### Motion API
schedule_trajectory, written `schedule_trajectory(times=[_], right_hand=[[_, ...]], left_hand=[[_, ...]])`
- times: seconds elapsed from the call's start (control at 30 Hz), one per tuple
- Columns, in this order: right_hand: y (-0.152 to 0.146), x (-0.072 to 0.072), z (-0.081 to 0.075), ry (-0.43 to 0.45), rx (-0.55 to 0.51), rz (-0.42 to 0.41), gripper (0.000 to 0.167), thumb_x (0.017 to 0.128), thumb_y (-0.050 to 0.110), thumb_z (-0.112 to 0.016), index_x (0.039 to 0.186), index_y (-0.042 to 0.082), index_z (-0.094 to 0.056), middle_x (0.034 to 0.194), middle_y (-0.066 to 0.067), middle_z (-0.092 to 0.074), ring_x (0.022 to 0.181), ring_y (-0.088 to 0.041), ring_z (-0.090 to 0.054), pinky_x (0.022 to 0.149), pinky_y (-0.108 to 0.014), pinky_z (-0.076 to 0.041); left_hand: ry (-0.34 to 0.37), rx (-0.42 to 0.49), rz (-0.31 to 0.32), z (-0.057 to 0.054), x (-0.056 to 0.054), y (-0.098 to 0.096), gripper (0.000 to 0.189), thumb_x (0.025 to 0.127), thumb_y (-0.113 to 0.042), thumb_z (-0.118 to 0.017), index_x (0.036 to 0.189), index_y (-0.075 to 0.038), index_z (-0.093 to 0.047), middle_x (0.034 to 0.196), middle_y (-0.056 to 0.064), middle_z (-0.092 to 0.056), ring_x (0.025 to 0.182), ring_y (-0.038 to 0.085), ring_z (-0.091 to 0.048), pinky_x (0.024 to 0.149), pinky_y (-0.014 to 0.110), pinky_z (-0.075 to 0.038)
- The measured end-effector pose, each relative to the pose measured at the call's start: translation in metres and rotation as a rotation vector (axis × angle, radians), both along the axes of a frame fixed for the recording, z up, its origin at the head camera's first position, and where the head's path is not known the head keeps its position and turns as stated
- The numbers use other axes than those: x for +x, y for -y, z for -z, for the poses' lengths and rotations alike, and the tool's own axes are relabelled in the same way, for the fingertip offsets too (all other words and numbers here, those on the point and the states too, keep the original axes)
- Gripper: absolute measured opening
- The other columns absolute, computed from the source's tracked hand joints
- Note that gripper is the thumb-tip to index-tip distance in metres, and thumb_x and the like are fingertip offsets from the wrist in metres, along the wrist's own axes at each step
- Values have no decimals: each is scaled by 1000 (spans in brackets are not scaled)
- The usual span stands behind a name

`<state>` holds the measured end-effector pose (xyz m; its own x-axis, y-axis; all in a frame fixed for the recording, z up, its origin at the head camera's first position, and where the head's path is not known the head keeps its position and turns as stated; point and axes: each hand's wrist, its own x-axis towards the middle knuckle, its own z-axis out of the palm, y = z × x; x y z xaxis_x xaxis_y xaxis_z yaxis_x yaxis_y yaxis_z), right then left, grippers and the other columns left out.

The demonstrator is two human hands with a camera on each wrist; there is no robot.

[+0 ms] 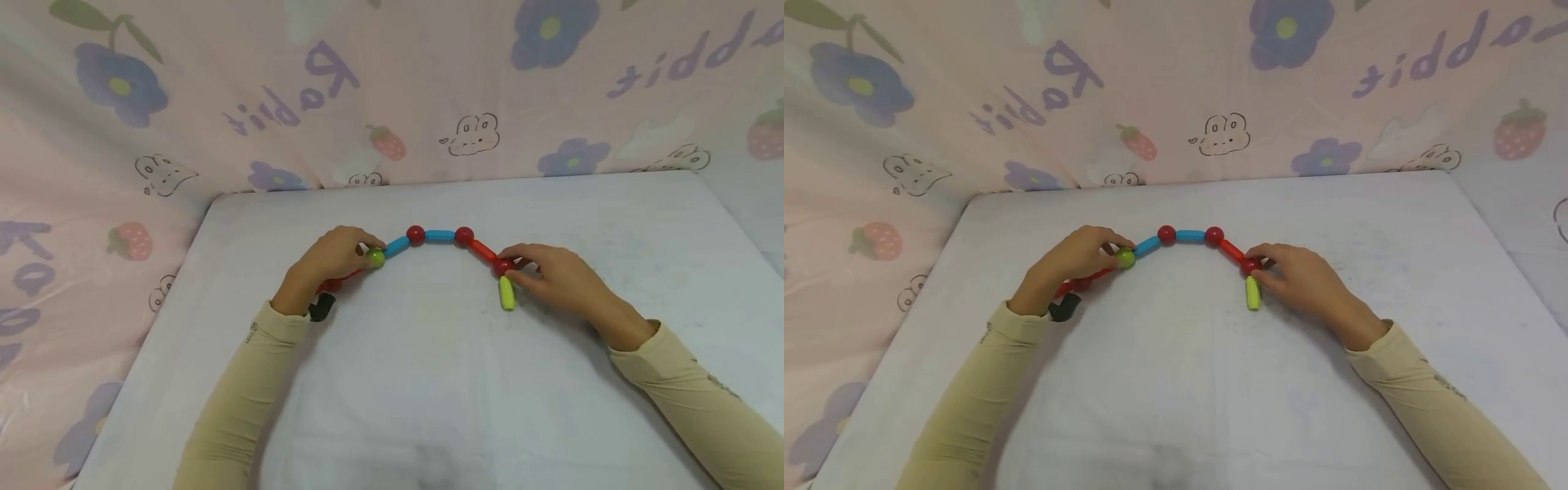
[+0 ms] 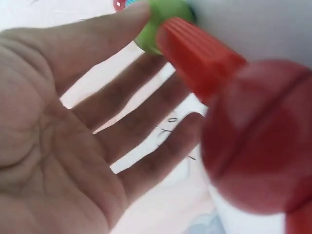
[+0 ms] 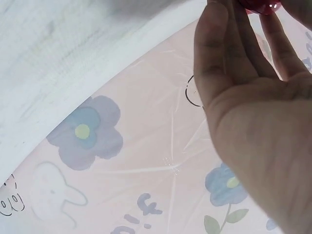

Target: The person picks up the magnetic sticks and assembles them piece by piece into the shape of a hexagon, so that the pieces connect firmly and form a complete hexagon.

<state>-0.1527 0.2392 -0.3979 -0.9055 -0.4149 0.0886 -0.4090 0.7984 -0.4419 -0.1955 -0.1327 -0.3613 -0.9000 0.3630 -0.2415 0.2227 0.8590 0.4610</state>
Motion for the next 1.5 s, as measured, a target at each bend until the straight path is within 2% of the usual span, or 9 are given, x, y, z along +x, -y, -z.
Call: schedule_trajectory(times=[0.23, 0.33, 0.5, 0.67, 0.8, 0.93, 1.1, 1.27, 1.5], right_hand=[[-1, 4, -2, -14, 17, -33, 32, 93, 24, -70, 124, 20, -65, 111, -3, -74, 98, -22, -69, 79, -42, -51], [-1, 5, -2, -19, 20, -40, 32, 93, 25, -70, 124, 20, -66, 111, -1, -74, 96, -20, -69, 77, -40, -51], [2, 5, 1, -39, 31, -30, 33, 90, 26, -73, 122, 19, -67, 107, 1, -73, 92, -17, -69, 78, -40, -53], [4, 6, 1, -45, 44, -8, 34, 89, 27, -75, 121, 20, -66, 106, 1, -72, 92, -17, -68, 77, -40, -53], [4, 6, 1, -51, 40, -9, 34, 89, 28, -75, 121, 20, -66, 106, 1, -72, 92, -17, -68, 77, -40, -53], [5, 6, 2, -42, 36, -24, 35, 90, 28, -74, 123, 19, -66, 107, -1, -72, 93, -19, -68, 77, -42, -54], [5, 6, -1, -35, 44, -18, 35, 90, 28, -74, 123, 19, -66, 107, -1, -71, 93, -19, -68, 77, -41, -54], [4, 6, -2, -45, 36, -23, 34, 90, 27, -74, 123, 19, -66, 106, 0, -71, 93, -18, -67, 77, -40, -53], [4, 5, 2, -47, 34, -28, 35, 90, 27, -74, 123, 18, -66, 105, 0, -71, 92, -18, -67, 78, -41, -54]], left_hand=[[-4, 71, 3, 8, -4, 4, 32, 91, -14, -71, 123, -17, -72, 118, 7, -71, 107, 23, -64, 92, 38, -51], [-15, 61, -20, 11, -4, 1, 31, 91, -15, -71, 123, -18, -72, 119, 7, -70, 108, 24, -64, 92, 40, -51], [-86, 10, -68, 15, -2, -6, 31, 91, -17, -71, 122, -21, -72, 121, 5, -70, 107, 23, -65, 87, 40, -53], [-134, -31, -68, 13, 0, -11, 31, 91, -17, -71, 122, -20, -72, 122, 4, -70, 104, 22, -66, 80, 36, -54], [-85, -55, -21, 6, 3, -3, 37, 94, -21, -67, 131, -20, -65, 126, 5, -69, 105, 22, -66, 80, 36, -54], [-4, -67, 67, -1, 11, 20, 44, 96, -20, -64, 139, -21, -57, 129, 6, -67, 107, 23, -66, 88, 39, -54], [85, 32, 158, 0, 22, 51, 44, 93, -19, -70, 137, -19, -61, 127, 5, -67, 111, 23, -64, 90, 39, -55], [115, 156, 166, 8, 26, 66, 36, 91, -13, -73, 126, -19, -69, 120, 3, -68, 108, 21, -64, 89, 36, -57], [87, 172, 156, 14, 29, 63, 27, 88, -12, -75, 115, -17, -75, 111, 1, -69, 102, 20, -63, 82, 33, -57]])
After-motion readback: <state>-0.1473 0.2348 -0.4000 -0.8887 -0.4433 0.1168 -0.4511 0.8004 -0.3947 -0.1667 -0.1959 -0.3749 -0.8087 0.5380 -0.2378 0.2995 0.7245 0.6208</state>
